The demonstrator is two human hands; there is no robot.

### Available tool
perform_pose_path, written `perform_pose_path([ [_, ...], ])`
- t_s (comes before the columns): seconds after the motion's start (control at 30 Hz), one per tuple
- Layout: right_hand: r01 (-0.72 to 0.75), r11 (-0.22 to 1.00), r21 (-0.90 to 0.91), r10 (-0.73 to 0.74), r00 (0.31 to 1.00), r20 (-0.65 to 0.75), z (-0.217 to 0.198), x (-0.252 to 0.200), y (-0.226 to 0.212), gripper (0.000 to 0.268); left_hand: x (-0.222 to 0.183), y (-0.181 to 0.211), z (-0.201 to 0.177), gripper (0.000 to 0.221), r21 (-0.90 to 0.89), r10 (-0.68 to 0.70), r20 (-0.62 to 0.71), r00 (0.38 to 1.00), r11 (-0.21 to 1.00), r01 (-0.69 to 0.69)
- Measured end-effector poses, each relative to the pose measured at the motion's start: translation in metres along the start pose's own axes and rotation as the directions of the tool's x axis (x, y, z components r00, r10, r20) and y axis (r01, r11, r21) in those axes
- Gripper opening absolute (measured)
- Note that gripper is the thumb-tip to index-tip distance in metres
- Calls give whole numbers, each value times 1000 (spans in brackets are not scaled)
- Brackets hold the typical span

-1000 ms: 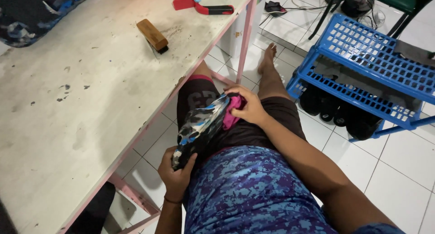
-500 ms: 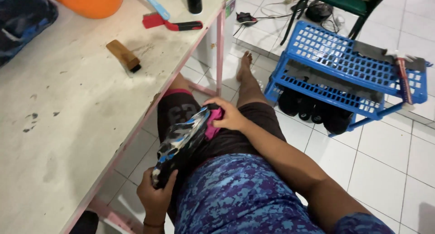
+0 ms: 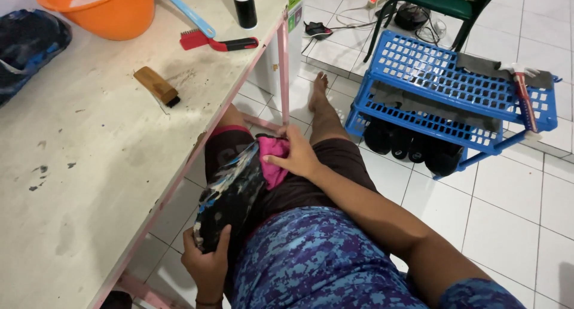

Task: Cleaning and drying a sandal using a cloth and applying a liquid with a brush.

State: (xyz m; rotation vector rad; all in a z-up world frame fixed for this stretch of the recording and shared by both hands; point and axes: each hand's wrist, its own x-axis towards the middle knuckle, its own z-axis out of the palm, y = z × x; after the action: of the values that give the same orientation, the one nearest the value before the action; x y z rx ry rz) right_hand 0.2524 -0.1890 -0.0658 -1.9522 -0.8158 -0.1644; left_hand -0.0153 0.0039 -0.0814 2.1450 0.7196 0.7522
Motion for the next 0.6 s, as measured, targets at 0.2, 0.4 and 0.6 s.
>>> perform_pose_path([
  [0.2, -144, 925, -351, 262, 912, 316, -5, -4, -29, 108, 1, -1, 0, 53, 32, -20, -12, 1000, 999, 20],
  [0.4, -237, 970, -50, 241, 963, 124, -12, 5, 6, 6, -4, 11, -5, 51, -86, -150, -51, 987, 986, 145],
  [0.6, -216, 182, 959, 453, 884, 113, -74, 27, -32, 25, -3, 12, -9, 28, -35, 588, 66, 806, 809, -587],
])
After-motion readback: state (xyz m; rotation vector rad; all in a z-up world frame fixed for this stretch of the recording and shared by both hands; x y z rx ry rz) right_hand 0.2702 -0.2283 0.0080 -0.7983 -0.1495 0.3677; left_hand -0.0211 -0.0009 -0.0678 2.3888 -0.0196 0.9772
